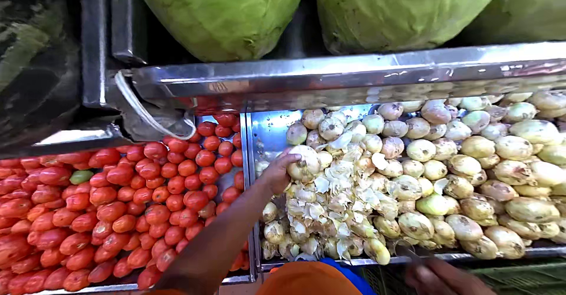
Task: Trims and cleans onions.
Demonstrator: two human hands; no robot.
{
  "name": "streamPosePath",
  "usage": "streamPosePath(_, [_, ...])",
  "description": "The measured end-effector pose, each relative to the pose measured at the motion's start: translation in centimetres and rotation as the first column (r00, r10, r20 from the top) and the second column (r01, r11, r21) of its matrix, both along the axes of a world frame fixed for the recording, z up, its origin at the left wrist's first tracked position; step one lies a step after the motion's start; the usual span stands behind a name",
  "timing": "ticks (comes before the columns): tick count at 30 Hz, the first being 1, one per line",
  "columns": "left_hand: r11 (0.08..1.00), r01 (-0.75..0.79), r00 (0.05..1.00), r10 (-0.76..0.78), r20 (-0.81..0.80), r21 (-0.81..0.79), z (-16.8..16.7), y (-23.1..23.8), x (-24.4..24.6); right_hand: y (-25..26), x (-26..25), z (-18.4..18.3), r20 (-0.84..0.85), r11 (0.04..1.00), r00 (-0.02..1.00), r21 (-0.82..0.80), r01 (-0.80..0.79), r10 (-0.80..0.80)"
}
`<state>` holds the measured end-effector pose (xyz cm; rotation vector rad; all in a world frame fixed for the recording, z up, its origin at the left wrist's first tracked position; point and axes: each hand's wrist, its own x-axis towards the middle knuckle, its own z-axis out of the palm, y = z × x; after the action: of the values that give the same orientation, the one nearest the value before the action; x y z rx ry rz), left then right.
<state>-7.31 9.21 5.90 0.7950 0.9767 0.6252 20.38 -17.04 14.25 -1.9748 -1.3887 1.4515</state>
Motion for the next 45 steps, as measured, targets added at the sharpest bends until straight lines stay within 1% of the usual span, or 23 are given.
streamPosePath(1, [0.999,0.037,0.998,-0.037,0.056,-0.008,-0.8,-1.6,-0.3,1.8,-1.1,-1.8,0.078,0.992,0.993,0.079,-0.100,0.094])
streamPosePath(2, [0.997,0.079,0.994,-0.079,0.077,-0.004,-0.9,-3.2,-0.3,3.5,-2.2,-3.3,0.195,0.970,0.970,0.168,-0.175,0.141])
streamPosePath(4, [0.988,0.151,0.987,-0.152,0.053,0.004,-0.2,-5.7,-0.2,6.6,-4.5,-4.4,0.433,0.906,0.887,0.290,-0.308,0.163])
streamPosePath(6, [0.976,0.214,0.977,-0.215,0.016,0.030,-0.1,-6.9,-0.3,8.9,-6.1,-4.0,0.599,0.847,0.786,0.333,-0.415,0.150])
streamPosePath(8, [0.956,0.285,0.959,-0.284,-0.023,0.071,-0.2,-7.2,-0.8,10.5,-6.6,-3.3,0.698,0.814,0.695,0.295,-0.500,0.173])
streamPosePath(10, [0.937,0.335,0.941,-0.328,-0.085,0.096,-0.1,-7.7,-1.2,11.1,-6.8,-3.2,0.750,0.777,0.617,0.234,-0.584,0.238])
streamPosePath(13, [0.911,0.397,0.912,-0.379,-0.155,0.110,-0.1,-8.0,-1.6,11.3,-7.1,-3.6,0.772,0.712,0.558,0.204,-0.672,0.305])
streamPosePath(14, [0.900,0.421,0.902,-0.402,-0.158,0.112,-0.2,-8.0,-1.7,11.3,-7.1,-4.0,0.773,0.676,0.555,0.234,-0.699,0.307])
streamPosePath(17, [0.895,0.440,0.894,-0.430,-0.123,0.070,-0.3,-8.1,-1.8,10.9,-7.0,-5.4,0.763,0.530,0.590,0.396,-0.749,0.263])
streamPosePath(19, [0.910,0.414,0.909,-0.410,-0.080,0.035,-0.5,-8.2,-1.7,10.2,-7.3,-5.7,0.765,0.485,0.596,0.436,-0.758,0.243])
streamPosePath(21, [0.928,0.373,0.927,-0.372,-0.050,0.016,-0.9,-8.0,-1.8,8.7,-7.9,-6.2,0.757,0.479,0.596,0.432,-0.764,0.267])
streamPosePath(25, [0.961,0.276,0.961,-0.276,0.004,-0.026,-0.9,-7.0,-2.3,5.1,-9.1,-7.5,0.705,0.467,0.551,0.341,-0.816,0.446])
streamPosePath(26, [0.965,0.257,0.966,-0.257,0.009,-0.042,-0.9,-6.6,-2.5,4.8,-9.1,-7.6,0.700,0.496,0.564,0.335,-0.801,0.439])
streamPosePath(27, [0.967,0.250,0.968,-0.250,0.005,-0.048,-0.7,-6.3,-2.7,5.1,-8.9,-7.5,0.693,0.556,0.601,0.338,-0.759,0.398])
streamPosePath(29, [0.964,0.263,0.964,-0.264,-0.028,-0.031,-0.4,-6.0,-2.8,6.7,-8.2,-6.3,0.687,0.673,0.673,0.363,-0.645,0.275])
streamPosePath(30, [0.961,0.277,0.960,-0.278,-0.046,-0.023,-0.3,-6.1,-2.8,7.6,-7.9,-5.7,0.693,0.706,0.684,0.368,-0.606,0.226])
streamPosePath(32, [0.954,0.300,0.950,-0.300,-0.087,-0.003,0.2,-6.3,-2.6,9.1,-7.8,-4.8,0.730,0.732,0.658,0.344,-0.588,0.186])
streamPosePath(35, [0.945,0.324,0.935,-0.314,-0.167,0.033,0.7,-6.5,-2.3,10.2,-8.2,-4.2,0.759,0.763,0.610,0.249,-0.597,0.230])
streamPosePath(38, [0.929,0.361,0.898,-0.324,-0.296,0.077,0.7,-6.9,-2.1,10.5,-8.8,-4.3,0.756,0.760,0.583,0.182,-0.624,0.298])
streamPosePath(40, [0.906,0.411,0.843,-0.335,-0.421,0.100,0.7,-6.9,-2.1,10.7,-9.1,-4.6,0.722,0.758,0.591,0.144,-0.636,0.359])
streamPosePath(41, [0.895,0.433,0.813,-0.335,-0.476,0.109,0.7,-7.1,-2.0,10.8,-9.2,-5.0,0.719,0.747,0.592,0.154,-0.647,0.365])
streamPosePath(43, [0.887,0.444,0.773,-0.307,-0.554,0.129,0.9,-7.6,-1.9,10.8,-9.1,-6.2,0.747,0.685,0.592,0.261,-0.680,0.303])
streamPosePath(45, [0.896,0.419,0.752,-0.252,-0.610,0.147,0.9,-8.1,-1.6,10.9,-9.1,-7.2,0.774,0.615,0.589,0.353,-0.705,0.232])
